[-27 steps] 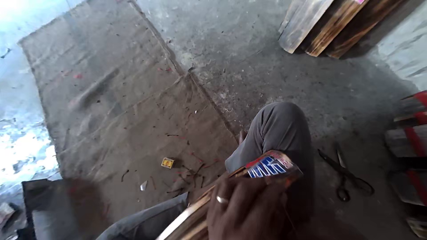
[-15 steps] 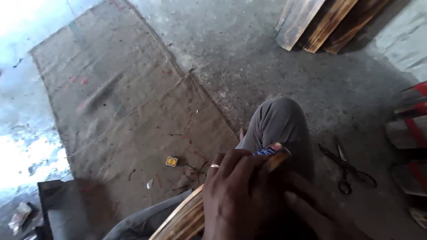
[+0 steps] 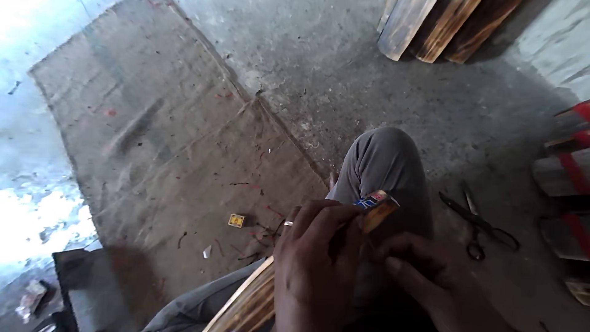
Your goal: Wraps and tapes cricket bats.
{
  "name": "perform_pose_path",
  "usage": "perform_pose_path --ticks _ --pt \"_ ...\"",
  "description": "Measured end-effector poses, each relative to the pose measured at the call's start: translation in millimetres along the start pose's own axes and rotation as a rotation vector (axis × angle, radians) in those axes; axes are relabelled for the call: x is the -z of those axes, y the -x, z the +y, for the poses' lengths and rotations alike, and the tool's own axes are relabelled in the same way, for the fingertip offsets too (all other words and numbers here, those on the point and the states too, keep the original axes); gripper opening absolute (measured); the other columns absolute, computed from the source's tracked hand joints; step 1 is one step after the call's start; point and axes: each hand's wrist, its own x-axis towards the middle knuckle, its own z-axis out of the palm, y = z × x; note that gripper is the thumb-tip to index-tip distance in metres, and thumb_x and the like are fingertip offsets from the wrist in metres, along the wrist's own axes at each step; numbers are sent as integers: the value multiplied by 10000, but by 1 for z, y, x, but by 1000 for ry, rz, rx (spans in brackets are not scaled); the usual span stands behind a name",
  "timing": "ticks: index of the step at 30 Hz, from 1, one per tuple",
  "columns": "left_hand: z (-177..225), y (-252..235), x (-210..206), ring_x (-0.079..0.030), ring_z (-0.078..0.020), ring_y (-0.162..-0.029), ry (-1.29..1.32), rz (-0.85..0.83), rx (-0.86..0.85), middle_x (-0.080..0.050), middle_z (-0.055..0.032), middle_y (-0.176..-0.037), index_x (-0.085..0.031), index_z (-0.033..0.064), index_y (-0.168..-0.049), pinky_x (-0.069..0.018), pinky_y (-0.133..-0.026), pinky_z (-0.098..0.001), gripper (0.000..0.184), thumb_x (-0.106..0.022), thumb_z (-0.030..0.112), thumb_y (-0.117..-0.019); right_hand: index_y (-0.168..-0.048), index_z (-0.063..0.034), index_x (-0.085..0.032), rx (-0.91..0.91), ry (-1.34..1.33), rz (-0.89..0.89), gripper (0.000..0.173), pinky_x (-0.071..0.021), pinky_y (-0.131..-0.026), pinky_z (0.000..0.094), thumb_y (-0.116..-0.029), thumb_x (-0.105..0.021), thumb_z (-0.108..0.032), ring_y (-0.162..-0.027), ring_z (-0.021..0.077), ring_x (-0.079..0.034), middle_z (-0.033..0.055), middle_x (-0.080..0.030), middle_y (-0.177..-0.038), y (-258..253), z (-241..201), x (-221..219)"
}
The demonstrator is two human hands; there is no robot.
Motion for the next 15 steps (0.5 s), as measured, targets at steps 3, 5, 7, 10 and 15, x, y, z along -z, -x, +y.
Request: perform_pose_path --ticks 3,5,7,10,15 --pt "0 0 0 -664 -30 -913 -6 4 -2 -684 162 -1047 -761 313 -1034 -590 -750 -302 107 -724 339 -937 -1140 -72 -671 14 -51 -4 167 -427 -533 165 -1064 -545 -151 -631 15 -510 -21 -605 -815 3 1 3" --pt "0 0 -1 -663 -27 -902 -16 0 -1 -687 160 -1044 -760 301 -1027 -585 -738 -292 106 -692 346 -960 -1142 -74 -660 23 -81 -22 169 -435 -544 161 -1071 -535 -163 -643 11 -517 -21 -613 -833 4 3 4" --pt "0 0 -1 -658 -24 -902 -45 -9 -3 -689 159 -1049 -756 290 -1027 -575 -738 -295 131 -644 345 -987 -1138 -77 -650 28 -98 -46 170 -428 -537 158 -1078 -523 -173 -632 6 -506 -26 -600 -828 5 6 6" --pt "0 -1 -1 -655 -31 -936 -72 -15 -16 -689 156 -1074 -759 284 -1051 -565 -764 -312 149 -628 327 -996 -1148 -81 -642 17 -136 -74 178 -411 -523 154 -1084 -510 -182 -613 -1 -483 -36 -578 -814 5 8 7" --pt "0 -3 1 -658 -18 -907 -64 -17 -17 -688 167 -1044 -764 312 -1036 -578 -734 -284 109 -718 344 -942 -1153 -84 -631 14 -156 -119 181 -405 -527 158 -1091 -491 -180 -618 7 -475 -22 -574 -823 7 9 7"
